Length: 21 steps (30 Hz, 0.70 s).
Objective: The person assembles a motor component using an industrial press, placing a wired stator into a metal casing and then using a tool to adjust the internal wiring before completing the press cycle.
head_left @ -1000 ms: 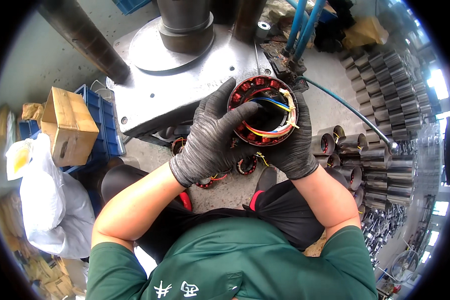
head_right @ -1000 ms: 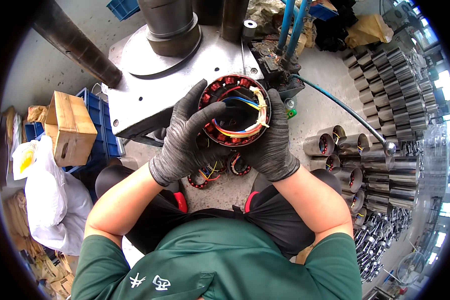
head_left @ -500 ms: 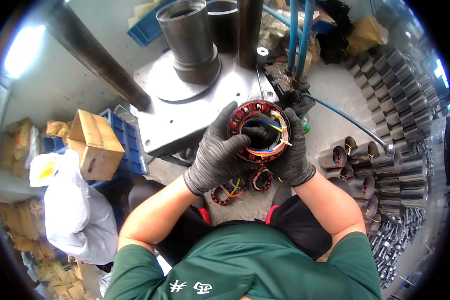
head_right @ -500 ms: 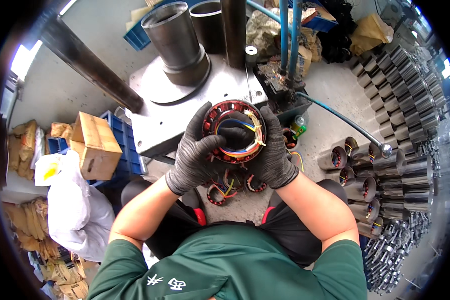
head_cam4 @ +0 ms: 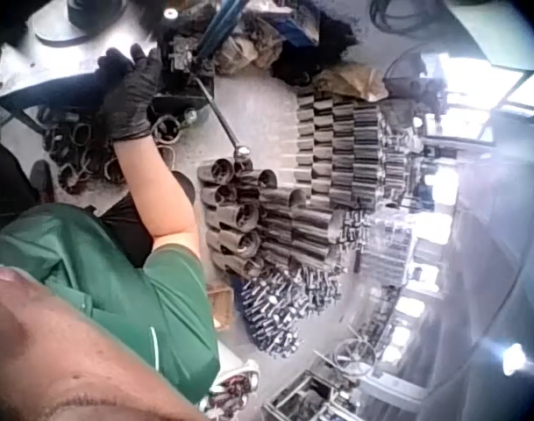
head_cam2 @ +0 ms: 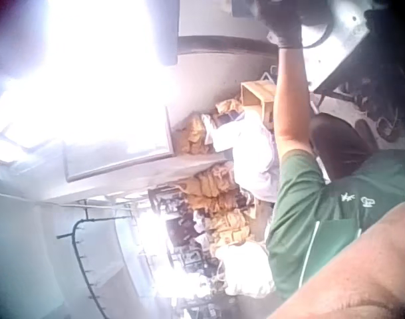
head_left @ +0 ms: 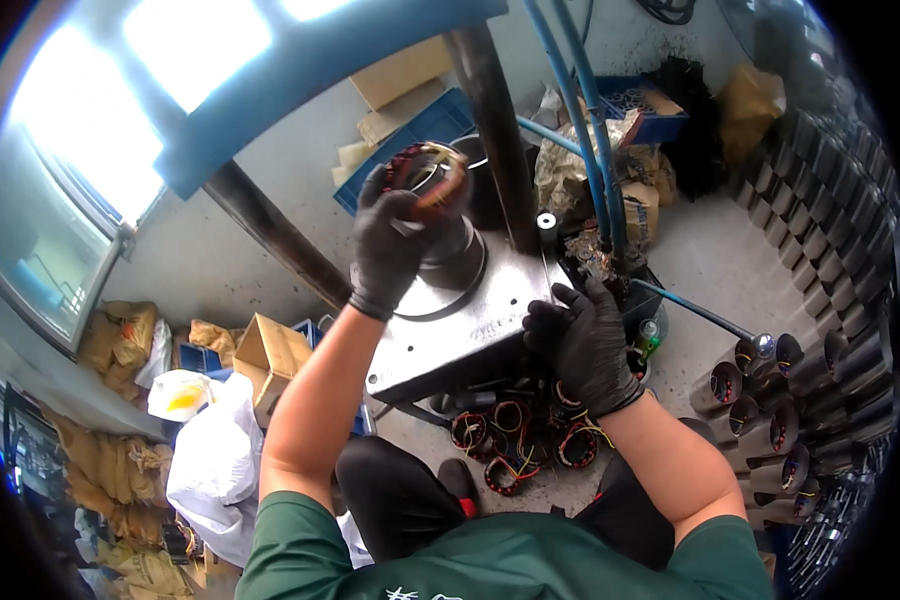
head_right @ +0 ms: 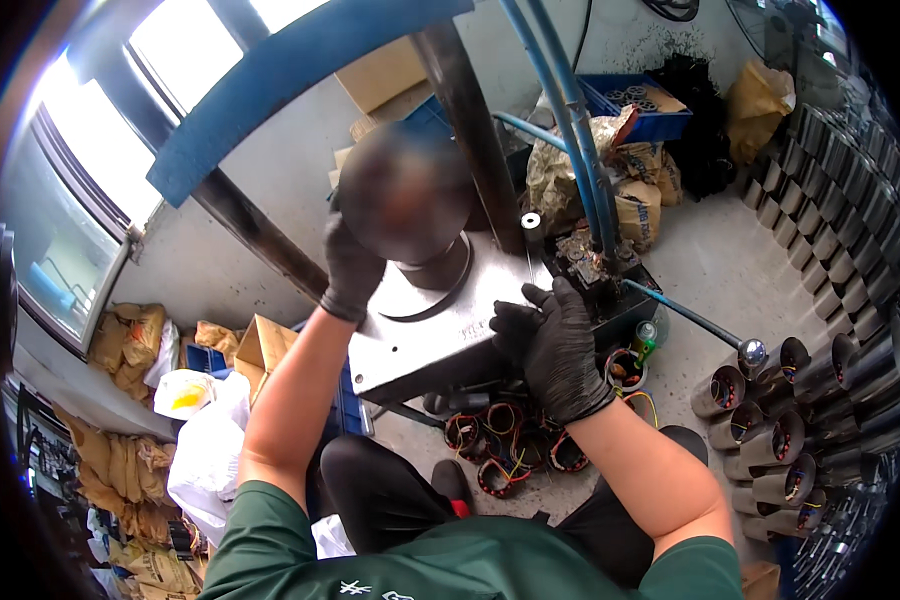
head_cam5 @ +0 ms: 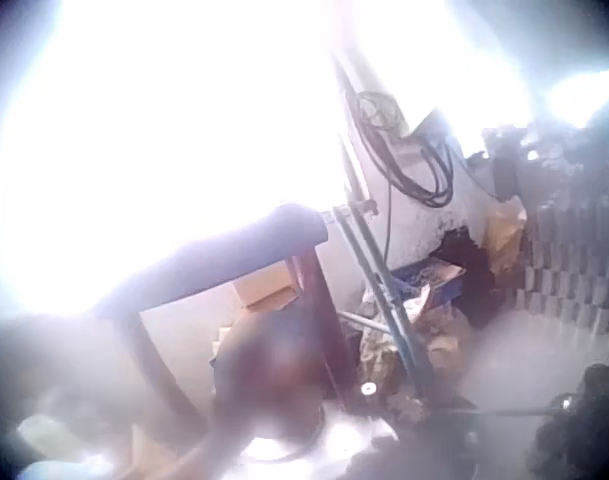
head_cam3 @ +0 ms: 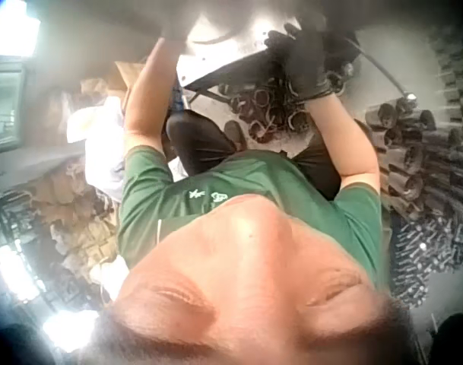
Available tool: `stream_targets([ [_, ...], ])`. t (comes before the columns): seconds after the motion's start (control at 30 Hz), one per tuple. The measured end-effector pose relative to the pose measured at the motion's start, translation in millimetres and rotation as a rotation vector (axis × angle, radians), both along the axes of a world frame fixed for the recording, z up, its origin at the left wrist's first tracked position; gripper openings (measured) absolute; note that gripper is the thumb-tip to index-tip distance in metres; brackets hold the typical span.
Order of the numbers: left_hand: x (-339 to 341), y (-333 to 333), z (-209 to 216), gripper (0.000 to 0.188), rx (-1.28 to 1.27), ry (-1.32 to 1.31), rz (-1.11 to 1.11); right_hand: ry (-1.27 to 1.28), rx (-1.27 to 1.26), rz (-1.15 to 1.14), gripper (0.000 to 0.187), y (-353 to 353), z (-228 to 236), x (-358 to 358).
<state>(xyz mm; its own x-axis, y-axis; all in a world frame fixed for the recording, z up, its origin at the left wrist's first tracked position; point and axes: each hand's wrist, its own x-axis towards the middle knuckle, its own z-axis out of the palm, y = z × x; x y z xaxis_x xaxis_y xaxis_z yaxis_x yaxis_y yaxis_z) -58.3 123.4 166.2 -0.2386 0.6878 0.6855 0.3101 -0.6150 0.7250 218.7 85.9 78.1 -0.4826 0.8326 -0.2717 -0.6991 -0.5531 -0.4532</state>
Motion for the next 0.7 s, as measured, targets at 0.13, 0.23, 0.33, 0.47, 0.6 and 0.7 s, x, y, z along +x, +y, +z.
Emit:
stream_targets([
  [0.13, -62, 63, 12, 0.039, -0.057, 0.149, 0.302, 0.061, -0.021, 0.008, 0.059, 0, 5, -3],
  [0.23, -74, 76, 15, 0.04, -0.217, 0.211, 0.423, 0.078, -0.035, 0.011, 0.058, 2, 7, 1],
  [0.33, -75, 76, 14, 0.041, -0.277, 0.31, 0.48, 0.119, -0.014, 0.033, 0.055, 1, 6, 4],
  [0.47, -63, 67, 14, 0.041, -0.276, 0.373, 0.488, 0.118, -0.02, 0.054, 0.053, 3, 6, 3],
  [0.6, -75, 67, 14, 0.042, -0.336, 0.275, 0.38, 0.135, -0.012, 0.057, 0.051, 1, 6, -1],
  [0.7, -82, 71, 12, 0.044, -0.301, 0.369, 0.41, 0.123, -0.021, 0.068, 0.049, 2, 3, -5],
])
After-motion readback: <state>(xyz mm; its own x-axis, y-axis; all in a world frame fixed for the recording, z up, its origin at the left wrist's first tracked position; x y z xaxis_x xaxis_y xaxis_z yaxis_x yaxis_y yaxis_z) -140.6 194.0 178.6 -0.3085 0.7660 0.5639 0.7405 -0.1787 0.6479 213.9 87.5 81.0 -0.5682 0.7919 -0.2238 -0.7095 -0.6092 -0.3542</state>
